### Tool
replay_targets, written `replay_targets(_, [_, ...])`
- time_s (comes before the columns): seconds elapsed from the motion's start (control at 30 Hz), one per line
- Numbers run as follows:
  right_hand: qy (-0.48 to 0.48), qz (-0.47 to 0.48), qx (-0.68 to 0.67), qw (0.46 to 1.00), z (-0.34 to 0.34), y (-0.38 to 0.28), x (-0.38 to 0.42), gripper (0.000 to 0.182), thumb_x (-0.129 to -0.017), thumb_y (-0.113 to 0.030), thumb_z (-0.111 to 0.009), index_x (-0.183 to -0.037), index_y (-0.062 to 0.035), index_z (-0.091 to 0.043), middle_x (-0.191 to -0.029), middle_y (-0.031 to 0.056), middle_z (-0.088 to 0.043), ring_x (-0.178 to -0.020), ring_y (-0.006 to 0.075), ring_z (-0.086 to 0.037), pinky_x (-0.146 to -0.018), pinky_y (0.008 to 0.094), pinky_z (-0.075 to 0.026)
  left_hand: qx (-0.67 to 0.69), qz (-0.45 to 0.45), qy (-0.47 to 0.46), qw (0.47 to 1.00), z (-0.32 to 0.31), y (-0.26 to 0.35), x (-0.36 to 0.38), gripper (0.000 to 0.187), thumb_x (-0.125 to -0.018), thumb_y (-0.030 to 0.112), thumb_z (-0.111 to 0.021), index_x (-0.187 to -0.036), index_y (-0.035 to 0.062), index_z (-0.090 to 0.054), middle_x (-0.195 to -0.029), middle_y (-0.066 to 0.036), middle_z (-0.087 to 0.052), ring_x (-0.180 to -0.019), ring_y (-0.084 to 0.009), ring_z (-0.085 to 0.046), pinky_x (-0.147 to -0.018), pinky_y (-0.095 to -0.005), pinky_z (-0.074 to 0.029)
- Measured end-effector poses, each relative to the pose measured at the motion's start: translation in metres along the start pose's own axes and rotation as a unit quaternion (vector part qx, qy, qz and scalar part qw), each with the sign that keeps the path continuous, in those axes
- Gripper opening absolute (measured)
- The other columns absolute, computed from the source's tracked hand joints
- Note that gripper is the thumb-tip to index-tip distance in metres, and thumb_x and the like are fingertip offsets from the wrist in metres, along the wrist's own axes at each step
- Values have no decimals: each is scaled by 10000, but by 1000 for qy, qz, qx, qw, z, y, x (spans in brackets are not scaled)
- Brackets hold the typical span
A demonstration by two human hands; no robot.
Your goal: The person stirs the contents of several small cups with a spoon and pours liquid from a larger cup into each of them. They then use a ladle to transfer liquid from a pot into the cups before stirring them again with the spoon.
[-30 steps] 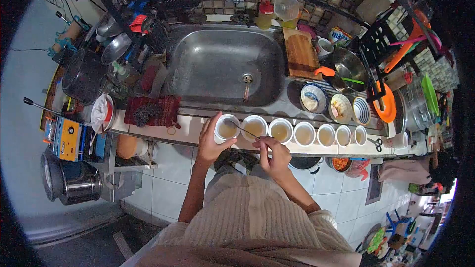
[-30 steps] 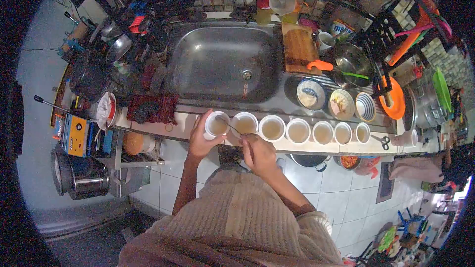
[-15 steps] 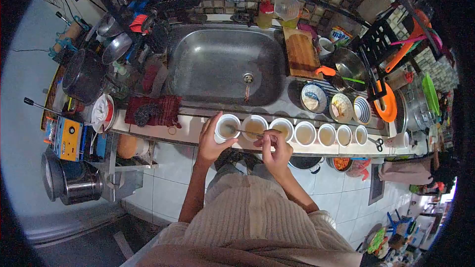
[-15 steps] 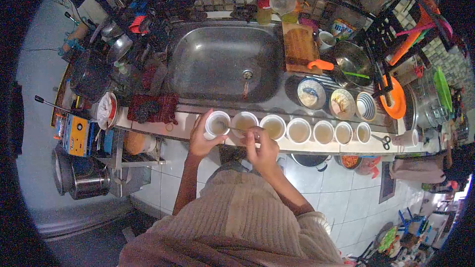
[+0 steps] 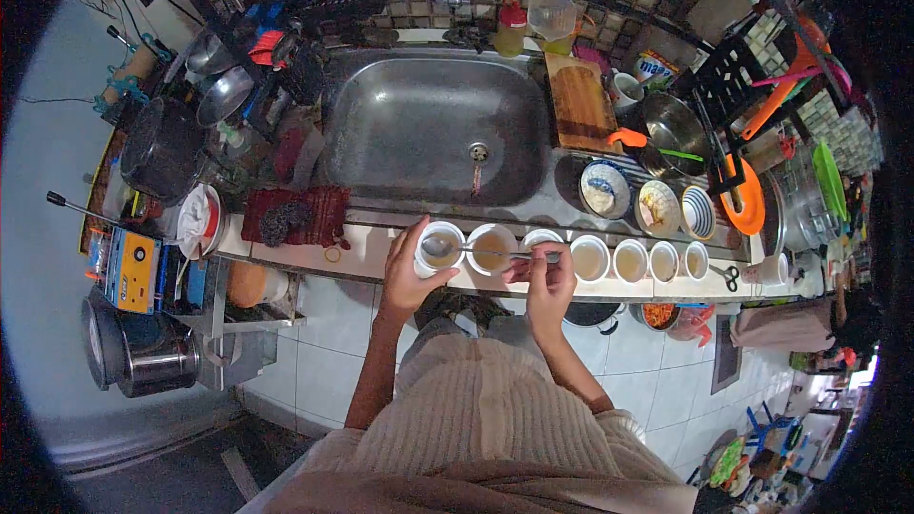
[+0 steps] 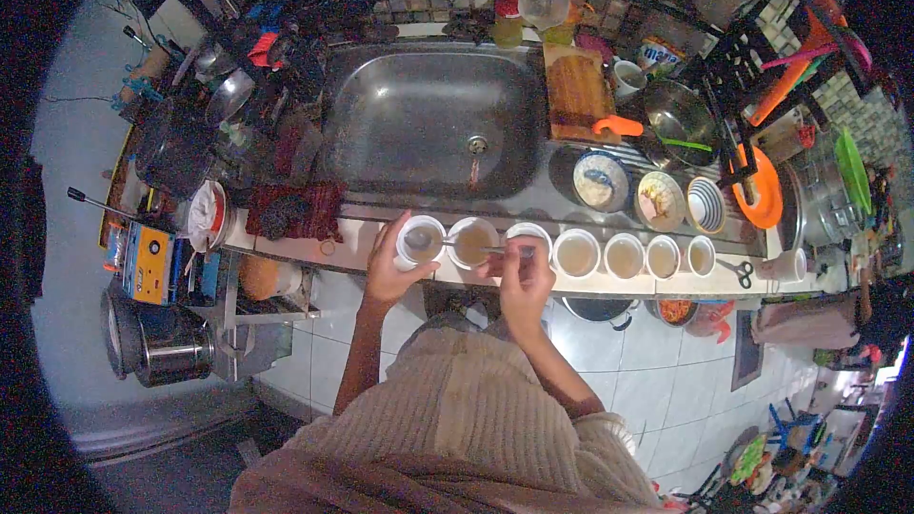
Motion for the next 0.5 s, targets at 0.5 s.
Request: replay_targets(0.5, [-61, 329, 382, 861, -12, -54, -60, 154, -833, 38, -483, -953, -3, -569, -878, 127, -633, -754, 222, -643, -677, 298, -500, 3, -19, 3, 1000, 2, 2, 0, 830, -586, 235, -803, -1281, 44, -391, -1148, -166, -505, -1074, -305, -486, -908, -391, -387])
Point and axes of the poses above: each hand's wrist, its own x-axis away from the middle knuckle, its own z-axis out of the back of the hand, y = z × x, the point moved 5 cm from there along -x, towards the middle knuckle
